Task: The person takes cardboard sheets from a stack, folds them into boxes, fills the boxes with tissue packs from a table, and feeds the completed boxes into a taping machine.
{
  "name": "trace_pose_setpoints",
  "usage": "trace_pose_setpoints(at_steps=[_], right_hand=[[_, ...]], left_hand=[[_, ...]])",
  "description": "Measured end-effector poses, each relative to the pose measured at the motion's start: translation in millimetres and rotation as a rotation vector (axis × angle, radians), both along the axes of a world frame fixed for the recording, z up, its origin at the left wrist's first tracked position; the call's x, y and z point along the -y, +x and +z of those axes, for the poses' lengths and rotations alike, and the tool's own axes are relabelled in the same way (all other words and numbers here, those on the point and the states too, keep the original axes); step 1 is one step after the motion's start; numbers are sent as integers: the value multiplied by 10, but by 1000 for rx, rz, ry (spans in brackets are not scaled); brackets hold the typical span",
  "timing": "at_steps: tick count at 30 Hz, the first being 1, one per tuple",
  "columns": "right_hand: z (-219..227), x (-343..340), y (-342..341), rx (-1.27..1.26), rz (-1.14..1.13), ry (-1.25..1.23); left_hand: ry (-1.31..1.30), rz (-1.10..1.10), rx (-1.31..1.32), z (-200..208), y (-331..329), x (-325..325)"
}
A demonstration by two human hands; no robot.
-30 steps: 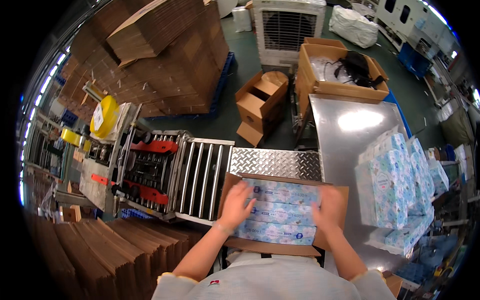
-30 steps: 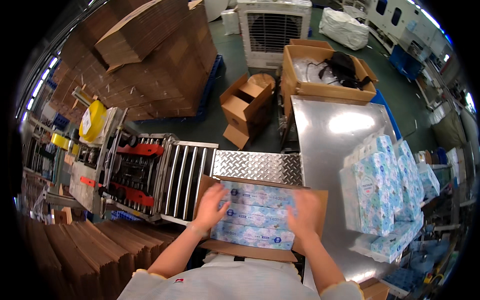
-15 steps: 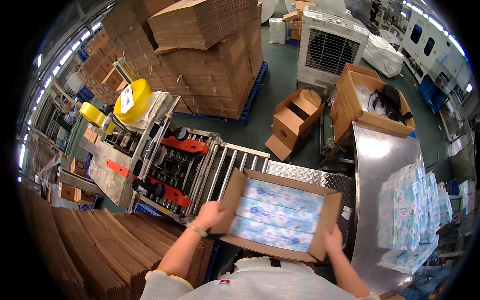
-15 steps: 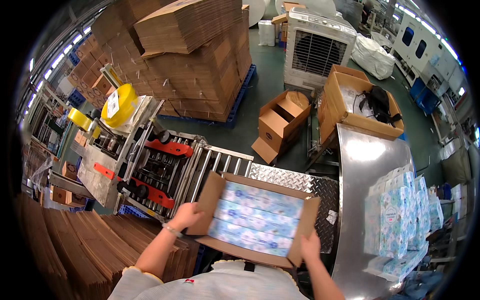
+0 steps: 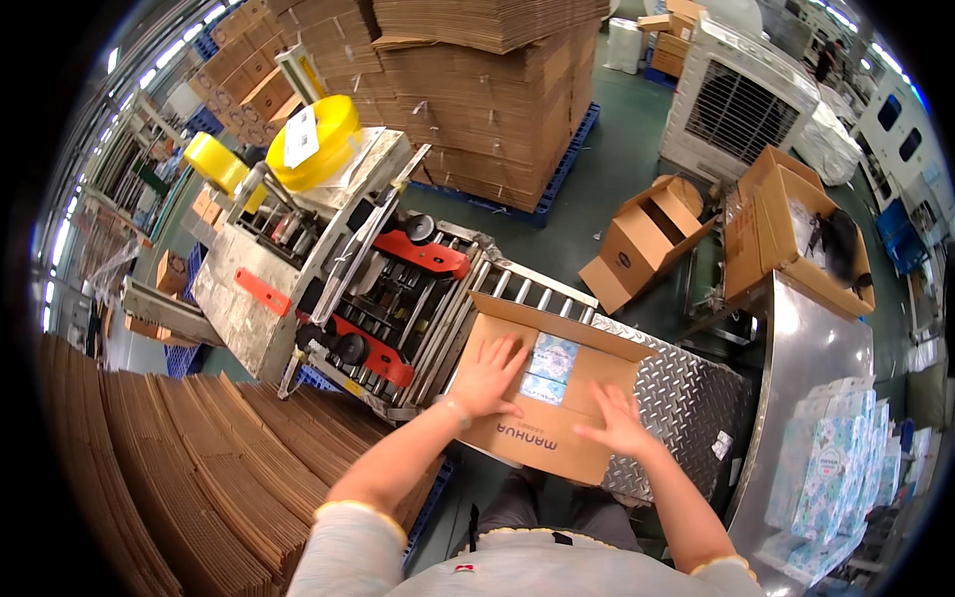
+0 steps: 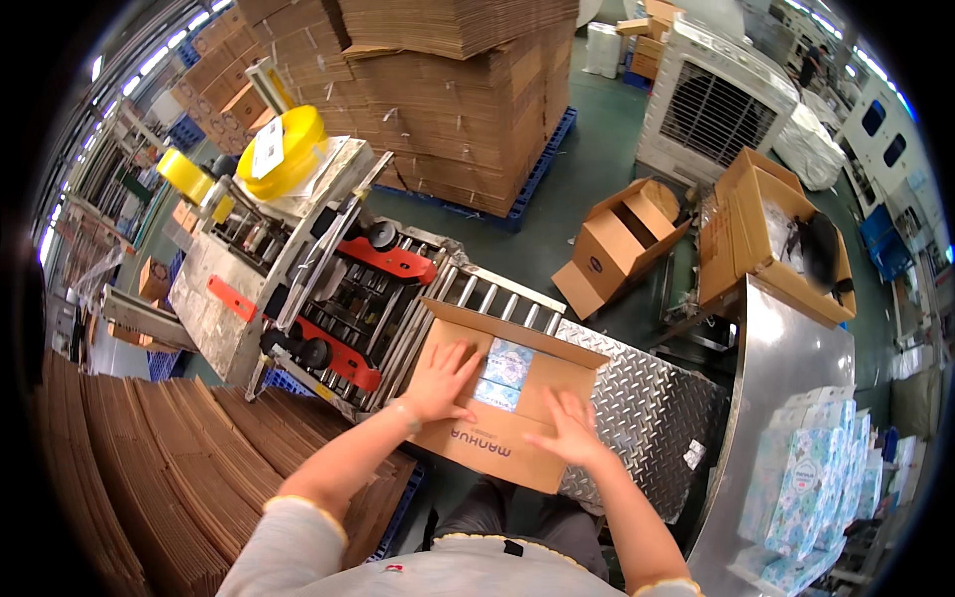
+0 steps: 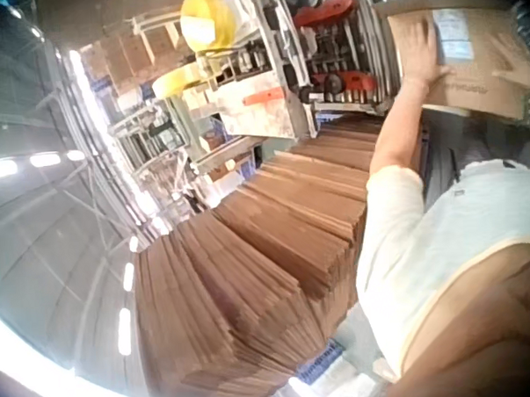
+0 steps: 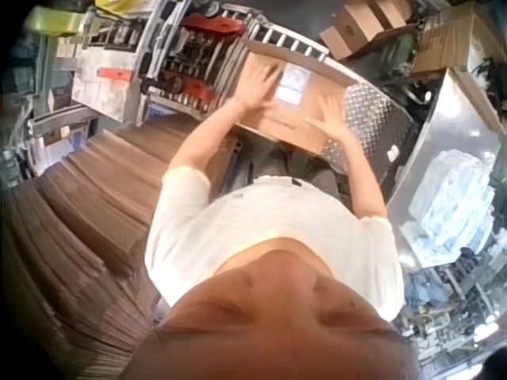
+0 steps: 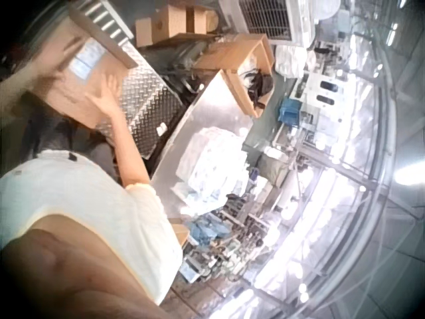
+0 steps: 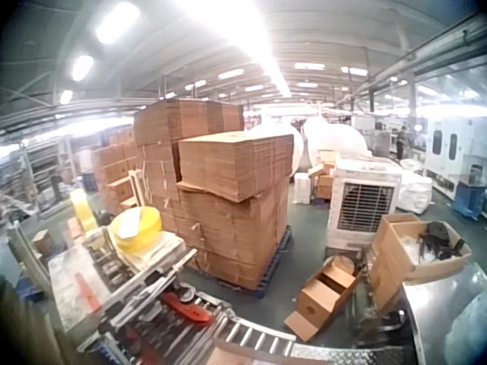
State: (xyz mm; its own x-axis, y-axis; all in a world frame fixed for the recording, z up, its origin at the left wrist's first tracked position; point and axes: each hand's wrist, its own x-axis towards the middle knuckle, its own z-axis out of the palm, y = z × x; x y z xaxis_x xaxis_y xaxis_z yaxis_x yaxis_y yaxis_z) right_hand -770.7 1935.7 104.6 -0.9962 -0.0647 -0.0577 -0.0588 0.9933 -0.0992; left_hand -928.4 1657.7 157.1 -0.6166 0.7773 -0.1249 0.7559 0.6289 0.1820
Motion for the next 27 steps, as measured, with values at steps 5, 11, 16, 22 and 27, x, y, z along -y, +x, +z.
trace_pose_setpoints(at_steps=[5,11,16,22,27], right_hand=[[-268,65,561,-67,-469,-462],[-380,-7,643,-195,-535,-636],[-423,35,477,-126,-778,-1151],[-596,464,-23,-189,-1091,-1648],[-593,604,-39,-194,-1162,-1614]], left_hand=[[336,-43,-233,423,-145,-856],[123,252,66,-152,489,-349],[199,329,-54,-621,815,-273],[177,150,-55,-647,171,-247],[251,28,-44,-696,-133,-181]])
